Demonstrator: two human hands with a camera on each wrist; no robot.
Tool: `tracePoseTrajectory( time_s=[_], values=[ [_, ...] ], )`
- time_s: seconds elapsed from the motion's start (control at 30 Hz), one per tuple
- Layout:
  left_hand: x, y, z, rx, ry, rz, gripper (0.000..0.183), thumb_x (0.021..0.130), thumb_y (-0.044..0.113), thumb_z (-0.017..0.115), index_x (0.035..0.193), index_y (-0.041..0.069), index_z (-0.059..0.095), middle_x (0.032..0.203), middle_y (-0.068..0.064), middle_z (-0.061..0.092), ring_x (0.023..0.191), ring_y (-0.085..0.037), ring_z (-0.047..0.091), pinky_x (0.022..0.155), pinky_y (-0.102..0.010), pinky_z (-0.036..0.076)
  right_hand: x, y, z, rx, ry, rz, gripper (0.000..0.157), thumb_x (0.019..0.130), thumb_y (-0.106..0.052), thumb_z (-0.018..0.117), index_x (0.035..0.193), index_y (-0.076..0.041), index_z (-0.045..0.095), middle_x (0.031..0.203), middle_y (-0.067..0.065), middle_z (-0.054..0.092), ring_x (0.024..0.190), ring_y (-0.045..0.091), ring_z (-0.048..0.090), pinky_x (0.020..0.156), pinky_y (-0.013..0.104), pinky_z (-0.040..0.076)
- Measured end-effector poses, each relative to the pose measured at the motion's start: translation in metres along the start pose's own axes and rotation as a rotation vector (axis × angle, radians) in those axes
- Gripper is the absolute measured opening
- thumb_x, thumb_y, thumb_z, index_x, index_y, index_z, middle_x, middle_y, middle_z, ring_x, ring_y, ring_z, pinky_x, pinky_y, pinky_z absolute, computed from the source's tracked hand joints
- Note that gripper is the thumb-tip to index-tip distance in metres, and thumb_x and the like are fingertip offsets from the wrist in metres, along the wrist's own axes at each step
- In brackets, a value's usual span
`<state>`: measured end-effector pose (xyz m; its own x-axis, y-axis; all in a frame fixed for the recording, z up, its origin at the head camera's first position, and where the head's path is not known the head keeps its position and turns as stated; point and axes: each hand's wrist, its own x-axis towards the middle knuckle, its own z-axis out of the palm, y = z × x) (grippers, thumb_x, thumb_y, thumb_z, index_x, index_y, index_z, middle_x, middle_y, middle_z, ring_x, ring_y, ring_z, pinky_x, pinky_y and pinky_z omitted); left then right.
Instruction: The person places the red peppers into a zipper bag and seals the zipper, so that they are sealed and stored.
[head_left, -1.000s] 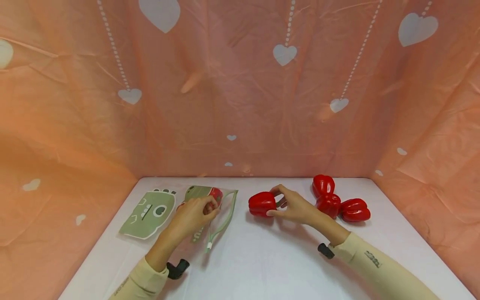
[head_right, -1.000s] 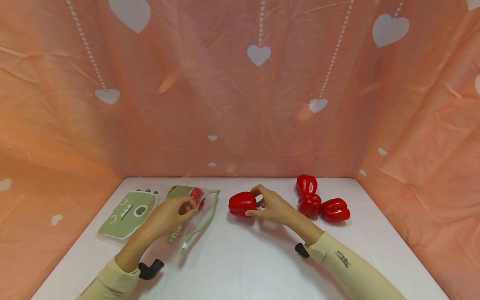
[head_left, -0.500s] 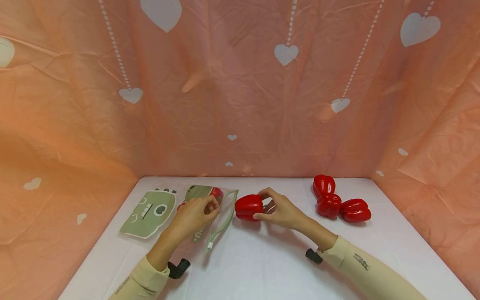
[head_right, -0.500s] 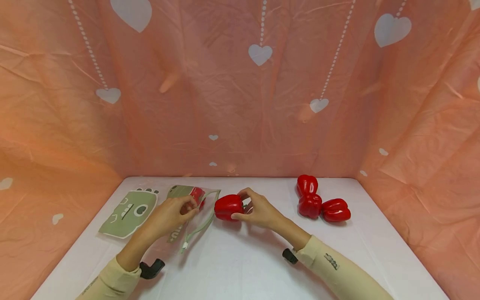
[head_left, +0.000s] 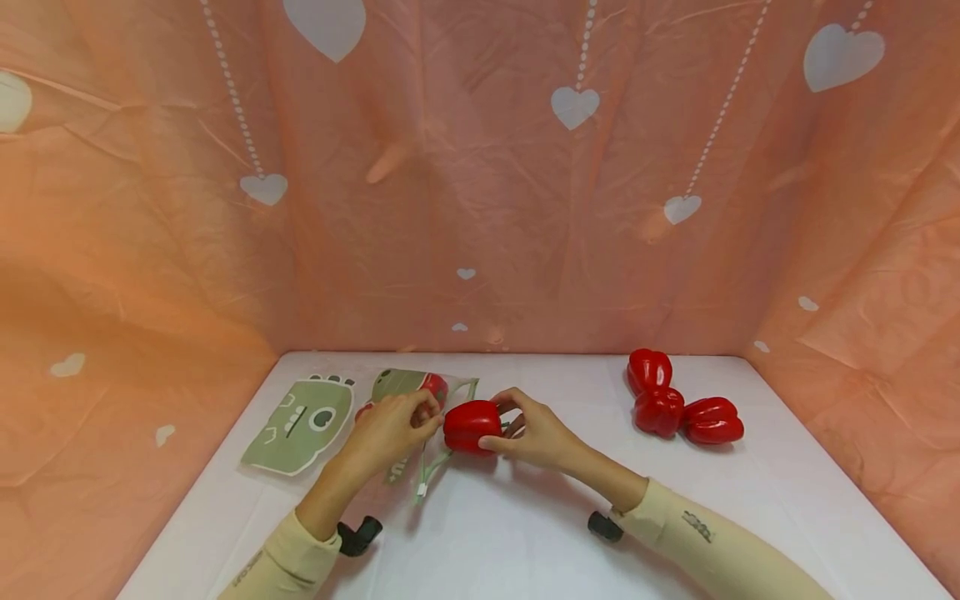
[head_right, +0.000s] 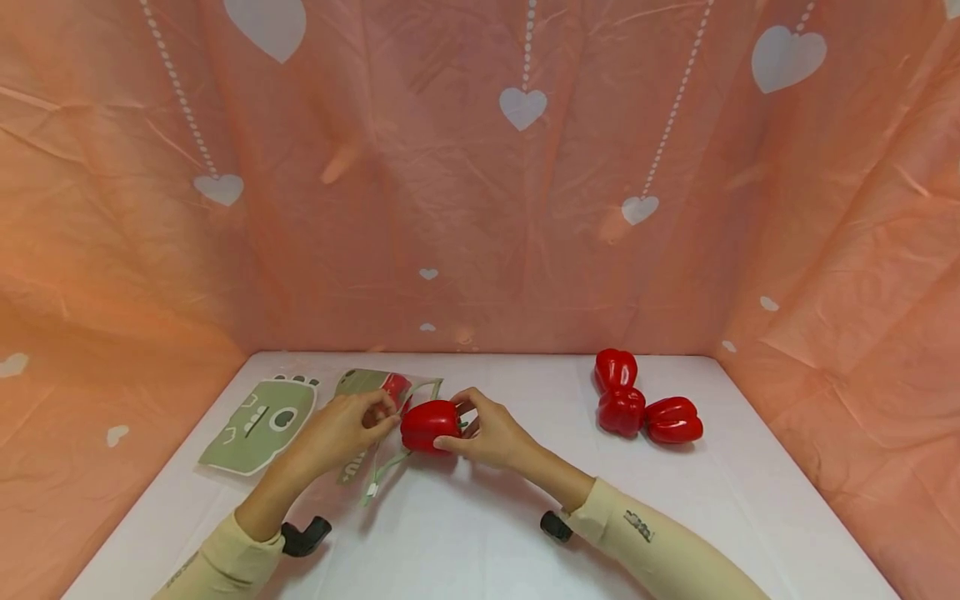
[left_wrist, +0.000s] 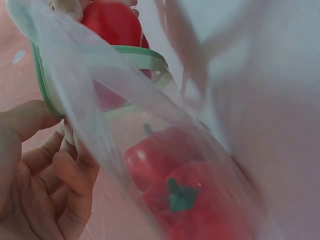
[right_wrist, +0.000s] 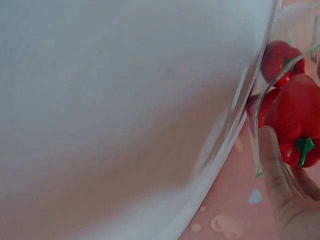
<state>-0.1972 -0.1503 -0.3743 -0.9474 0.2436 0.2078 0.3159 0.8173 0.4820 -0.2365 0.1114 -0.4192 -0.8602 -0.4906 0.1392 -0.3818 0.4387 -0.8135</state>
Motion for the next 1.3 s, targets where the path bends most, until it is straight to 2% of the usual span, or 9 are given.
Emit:
tracePoseTrajectory(
  time_s=[0.37,0.5,0.7,0.8,0.97,1.1,1.3],
  values=[
    [-0.001,0.0,0.0,-0.023,0.003,0.007,0.008,0.098,0.02,0.078,0.097,0.017,0.071,0.074,0.011,0.061,0.067,-0.008,0.054,0.062,-0.031,0.047,0.002,-0.007,0.017,0.103,-0.008,0.013,0.059,0.091,-0.022,0.088,0.137,-0.001,0.058,0.126,0.018,0.069,0.083,0.02,0.075,0.069,0.03,0.062],
    [-0.001,0.0,0.0,-0.032,0.005,0.005,0.008,0.098,0.019,0.078,0.097,0.017,0.07,0.074,0.01,0.062,0.067,-0.009,0.055,0.061,-0.031,0.048,0.003,-0.008,0.022,0.17,-0.013,0.034,0.058,0.091,-0.018,0.087,0.137,0.001,0.057,0.126,0.02,0.068,0.081,0.019,0.075,0.069,0.034,0.063],
    [0.0,0.001,0.0,-0.057,0.001,-0.012,0.009,0.098,0.019,0.078,0.096,0.017,0.069,0.075,0.009,0.062,0.068,-0.01,0.056,0.061,-0.031,0.049,0.002,-0.011,0.03,0.417,-0.046,0.175,0.056,0.094,-0.01,0.083,0.136,0.008,0.05,0.127,0.023,0.063,0.084,0.026,0.077,0.073,0.044,0.065],
    [0.0,0.001,0.0,-0.072,0.003,-0.015,0.01,0.098,0.017,0.077,0.095,0.016,0.069,0.074,0.007,0.062,0.068,-0.01,0.055,0.061,-0.03,0.049,0.0,-0.013,0.033,0.483,-0.054,0.23,0.056,0.094,-0.009,0.082,0.135,0.01,0.05,0.128,0.023,0.062,0.087,0.026,0.077,0.077,0.043,0.065],
    [0.0,0.001,0.0,-0.105,0.005,-0.012,0.01,0.098,0.016,0.078,0.094,0.015,0.068,0.073,0.006,0.062,0.065,-0.011,0.056,0.059,-0.029,0.05,-0.002,-0.013,0.036,0.525,-0.058,0.235,0.057,0.094,-0.005,0.08,0.139,0.011,0.05,0.129,0.025,0.063,0.094,0.028,0.077,0.082,0.044,0.065],
    [0.0,0.001,0.0,-0.121,0.002,-0.007,0.01,0.098,0.015,0.077,0.095,0.014,0.068,0.072,0.006,0.061,0.062,-0.01,0.055,0.059,-0.028,0.05,-0.002,-0.014,0.036,0.554,-0.059,0.257,0.059,0.094,-0.006,0.079,0.142,0.011,0.05,0.132,0.026,0.062,0.092,0.033,0.078,0.084,0.046,0.064],
    [0.001,0.001,0.0,-0.127,0.0,0.024,0.009,0.099,0.013,0.076,0.095,0.014,0.067,0.07,0.007,0.06,0.058,-0.008,0.055,0.057,-0.027,0.048,-0.002,-0.016,0.04,0.589,-0.028,0.294,0.052,0.095,-0.008,0.08,0.136,0.01,0.053,0.125,0.022,0.065,0.091,0.032,0.078,0.086,0.044,0.064]
  ],
)
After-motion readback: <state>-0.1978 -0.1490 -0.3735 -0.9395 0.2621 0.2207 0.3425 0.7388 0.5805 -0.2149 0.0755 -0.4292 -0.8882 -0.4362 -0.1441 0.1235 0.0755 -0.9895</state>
